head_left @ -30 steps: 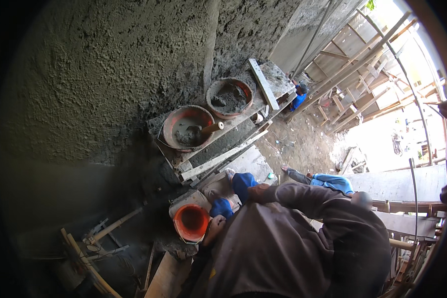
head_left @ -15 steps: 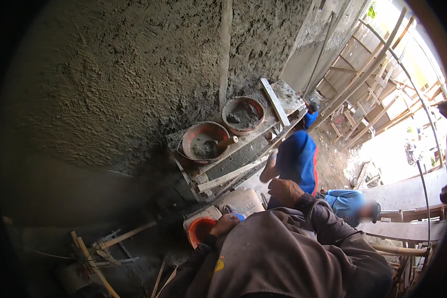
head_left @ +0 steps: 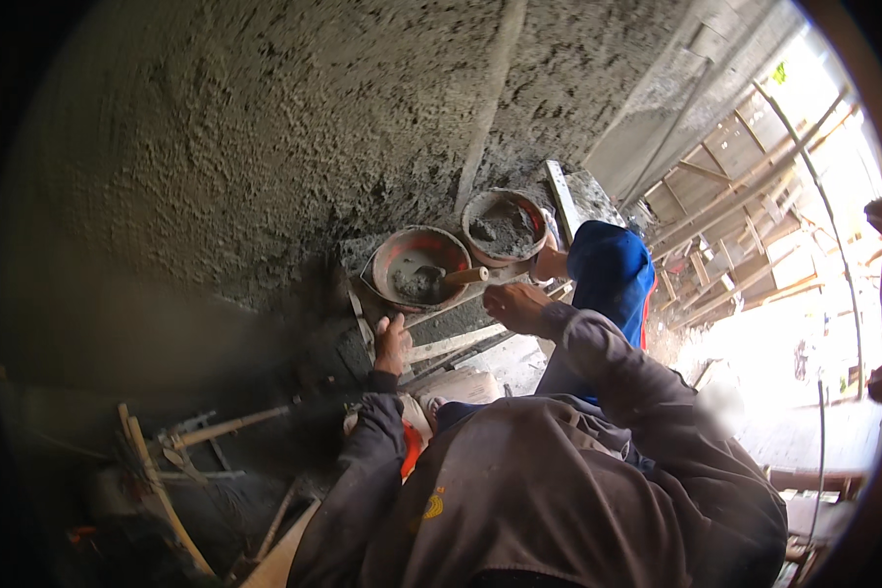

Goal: The person scoops wet plaster from a bucket with a trowel and throws it onto the ceiling, repeating the motion to cover a large area. They occasionally pause to refill the bucket from a larger container and continue applying plaster in a rhythmic sequence.

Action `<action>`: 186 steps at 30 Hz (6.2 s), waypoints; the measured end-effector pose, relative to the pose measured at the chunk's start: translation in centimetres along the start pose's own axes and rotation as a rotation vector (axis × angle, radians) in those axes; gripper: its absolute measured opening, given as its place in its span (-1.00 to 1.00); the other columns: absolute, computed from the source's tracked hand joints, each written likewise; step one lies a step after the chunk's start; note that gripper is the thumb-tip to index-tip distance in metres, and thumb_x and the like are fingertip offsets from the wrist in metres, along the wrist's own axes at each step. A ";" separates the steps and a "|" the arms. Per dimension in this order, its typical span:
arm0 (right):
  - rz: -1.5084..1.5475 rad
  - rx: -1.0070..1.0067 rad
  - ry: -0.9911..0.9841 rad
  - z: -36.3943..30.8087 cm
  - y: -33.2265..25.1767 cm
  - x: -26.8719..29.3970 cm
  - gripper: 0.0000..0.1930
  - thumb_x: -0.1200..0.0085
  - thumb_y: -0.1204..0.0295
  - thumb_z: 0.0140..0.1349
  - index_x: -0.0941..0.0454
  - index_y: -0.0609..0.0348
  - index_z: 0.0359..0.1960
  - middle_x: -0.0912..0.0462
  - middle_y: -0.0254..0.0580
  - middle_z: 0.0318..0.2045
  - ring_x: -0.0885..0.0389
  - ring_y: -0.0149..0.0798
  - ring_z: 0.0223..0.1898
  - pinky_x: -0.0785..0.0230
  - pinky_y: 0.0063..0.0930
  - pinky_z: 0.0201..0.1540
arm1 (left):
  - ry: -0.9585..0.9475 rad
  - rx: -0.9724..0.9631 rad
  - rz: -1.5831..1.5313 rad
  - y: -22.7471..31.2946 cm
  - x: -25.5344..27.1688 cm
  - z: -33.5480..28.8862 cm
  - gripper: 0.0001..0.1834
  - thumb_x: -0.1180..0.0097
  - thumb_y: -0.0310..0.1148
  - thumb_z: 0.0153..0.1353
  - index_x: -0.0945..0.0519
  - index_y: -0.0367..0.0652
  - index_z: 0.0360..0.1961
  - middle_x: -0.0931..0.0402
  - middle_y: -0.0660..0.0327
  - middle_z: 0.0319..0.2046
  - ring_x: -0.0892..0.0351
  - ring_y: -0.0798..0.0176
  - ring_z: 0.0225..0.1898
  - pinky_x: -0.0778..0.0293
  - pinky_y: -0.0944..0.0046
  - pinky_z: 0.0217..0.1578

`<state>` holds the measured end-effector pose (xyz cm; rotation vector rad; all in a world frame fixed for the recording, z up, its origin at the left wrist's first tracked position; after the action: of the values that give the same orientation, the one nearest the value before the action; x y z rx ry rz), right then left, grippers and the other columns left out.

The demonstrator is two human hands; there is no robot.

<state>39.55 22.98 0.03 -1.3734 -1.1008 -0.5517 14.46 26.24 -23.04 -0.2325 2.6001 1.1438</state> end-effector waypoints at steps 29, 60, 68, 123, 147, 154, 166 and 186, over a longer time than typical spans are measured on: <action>-0.705 0.060 -0.441 27.0 12.2 -13.5 -0.82 -0.03 0.30 0.15 -0.64 0.07 -0.33 -0.70 -0.10 -0.34 -0.72 -0.09 -0.28 -0.54 -0.16 -0.37 | 0.150 -0.031 -0.351 -2.9 -0.5 12.6 -0.54 0.02 -0.53 0.08 -0.29 -0.29 0.06 -0.47 0.06 -0.20 -0.61 0.03 -0.28 -0.69 0.05 -0.41; -0.930 0.215 -0.418 29.1 9.0 -15.9 -0.78 0.01 0.34 0.20 -0.63 0.11 -0.22 -0.69 -0.22 -0.38 -0.71 -0.14 -0.40 -0.55 -0.18 -0.47 | 0.317 -0.157 -0.315 -2.9 -0.4 10.2 -0.52 0.07 -0.28 0.39 -0.22 -0.07 0.30 -0.37 0.14 -0.01 -0.58 0.19 -0.19 -0.68 0.02 -0.27; -1.005 0.079 -0.557 23.5 9.8 -23.1 -0.81 -0.17 0.29 0.09 -0.68 0.09 -0.33 -0.69 -0.24 -0.39 -0.71 -0.21 -0.30 -0.57 -0.16 -0.40 | 0.289 -0.126 -0.331 -2.2 -0.4 10.1 -0.60 0.07 -0.28 0.36 -0.29 -0.17 0.16 -0.36 0.22 -0.24 -0.57 0.23 -0.39 -0.67 -0.01 -0.27; -0.795 -0.009 -0.635 22.1 12.5 -21.8 -0.73 0.01 0.34 0.20 -0.68 0.12 -0.18 -0.70 -0.12 -0.22 -0.69 -0.06 -0.19 -0.56 0.04 -0.37 | 0.280 -0.274 -0.291 -2.7 -0.8 9.7 -0.55 -0.11 0.03 0.24 -0.32 -0.08 -0.12 -0.37 0.30 -0.25 -0.48 0.32 -0.40 -0.64 0.13 -0.37; -0.839 0.033 -0.672 20.6 9.9 -21.7 -0.78 -0.07 0.31 0.19 -0.62 0.10 -0.20 -0.70 -0.13 -0.33 -0.72 -0.06 -0.29 -0.59 -0.14 -0.31 | 0.235 -0.182 -0.318 -1.6 -1.2 9.2 -0.48 0.04 -0.13 0.36 -0.21 -0.04 0.27 -0.37 0.09 0.05 -0.57 0.07 -0.13 -0.64 -0.08 -0.21; -0.659 0.367 -0.306 23.4 7.5 -14.0 -0.68 0.09 0.28 0.27 -0.59 0.04 -0.03 -0.70 -0.08 -0.28 -0.71 -0.06 -0.27 -0.53 -0.01 -0.18 | 0.206 -0.169 -0.336 -1.2 -1.7 8.5 -0.33 0.00 -0.03 0.33 -0.10 -0.01 0.36 -0.27 0.04 0.19 -0.48 -0.02 0.05 -0.59 -0.13 -0.13; -0.796 0.007 -0.655 24.0 12.5 -23.0 -0.41 -0.23 0.03 -0.04 -0.54 0.05 0.03 -0.65 -0.14 -0.18 -0.64 -0.07 -0.13 -0.47 -0.21 -0.08 | 0.351 -0.277 -0.386 -3.4 -1.0 10.8 -0.56 0.05 -0.26 0.26 -0.37 -0.07 0.17 -0.43 0.18 -0.37 -0.45 0.32 -0.64 -0.48 0.21 -0.68; -0.846 0.099 -0.690 29.3 13.9 -19.6 -0.54 -0.10 0.31 0.03 -0.56 -0.05 0.05 -0.56 -0.14 0.07 -0.54 -0.08 0.09 -0.41 -0.20 0.09 | 0.312 -0.264 -0.346 -3.1 -0.8 10.2 -0.46 0.07 -0.28 0.30 -0.23 -0.06 0.30 -0.39 -0.04 0.07 -0.52 -0.06 -0.04 -0.65 -0.12 -0.26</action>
<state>34.35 47.75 -28.22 -0.9726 -2.2760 -0.6114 18.06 31.68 -31.46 -0.9458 2.5067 1.4049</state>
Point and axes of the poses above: each hand's wrist, its own z-axis towards the middle knuckle, its own x-axis out of the back of the hand, y = z × x, the point moved 5 cm from there along z, towards the middle knuckle
